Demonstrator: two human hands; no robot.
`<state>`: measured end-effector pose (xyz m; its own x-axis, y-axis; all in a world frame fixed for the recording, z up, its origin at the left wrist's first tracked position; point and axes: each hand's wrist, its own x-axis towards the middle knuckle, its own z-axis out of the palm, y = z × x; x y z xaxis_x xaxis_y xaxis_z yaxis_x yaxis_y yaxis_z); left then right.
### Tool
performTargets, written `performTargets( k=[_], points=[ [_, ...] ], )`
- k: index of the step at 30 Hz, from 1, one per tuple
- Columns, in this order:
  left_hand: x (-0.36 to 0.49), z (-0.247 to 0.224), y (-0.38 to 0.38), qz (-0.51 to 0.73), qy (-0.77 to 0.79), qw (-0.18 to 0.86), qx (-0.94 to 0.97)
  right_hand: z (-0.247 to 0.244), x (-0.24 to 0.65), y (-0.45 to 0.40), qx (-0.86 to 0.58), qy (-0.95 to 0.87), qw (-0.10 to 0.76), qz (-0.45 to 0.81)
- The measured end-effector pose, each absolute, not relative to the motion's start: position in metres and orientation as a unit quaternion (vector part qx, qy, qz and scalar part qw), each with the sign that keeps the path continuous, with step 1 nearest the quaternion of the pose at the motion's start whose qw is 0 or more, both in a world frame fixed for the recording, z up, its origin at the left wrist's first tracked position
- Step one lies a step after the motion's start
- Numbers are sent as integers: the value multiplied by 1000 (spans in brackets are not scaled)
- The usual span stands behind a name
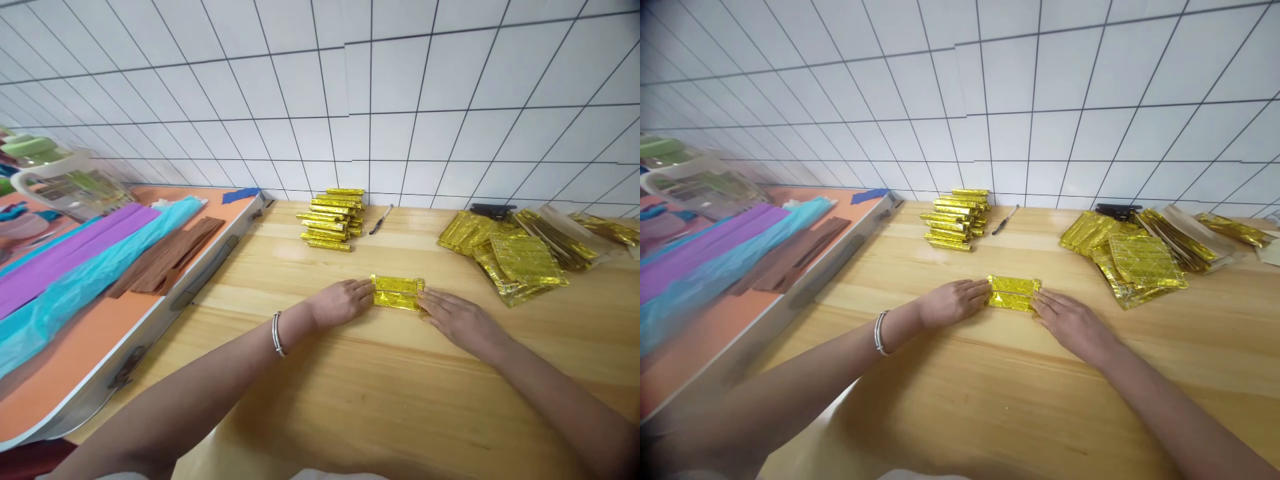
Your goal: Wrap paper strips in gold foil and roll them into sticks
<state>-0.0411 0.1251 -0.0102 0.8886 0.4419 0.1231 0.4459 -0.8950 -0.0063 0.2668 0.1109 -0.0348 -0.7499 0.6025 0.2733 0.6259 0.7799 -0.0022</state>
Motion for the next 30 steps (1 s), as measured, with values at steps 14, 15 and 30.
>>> performTargets(
  k=[14, 15, 30],
  points=[
    [-53, -26, 137, -132, -265, -64, -953, -37, 271, 115, -305, -941, 127, -72],
    [-53, -28, 137, -138, -260, -52, -954, -38, 272, 116, -304, -940, 138, -71],
    [-43, -34, 135, -194, -306, -108, -926, -39, 250, 119, -418, -884, 206, 48]
  ],
)
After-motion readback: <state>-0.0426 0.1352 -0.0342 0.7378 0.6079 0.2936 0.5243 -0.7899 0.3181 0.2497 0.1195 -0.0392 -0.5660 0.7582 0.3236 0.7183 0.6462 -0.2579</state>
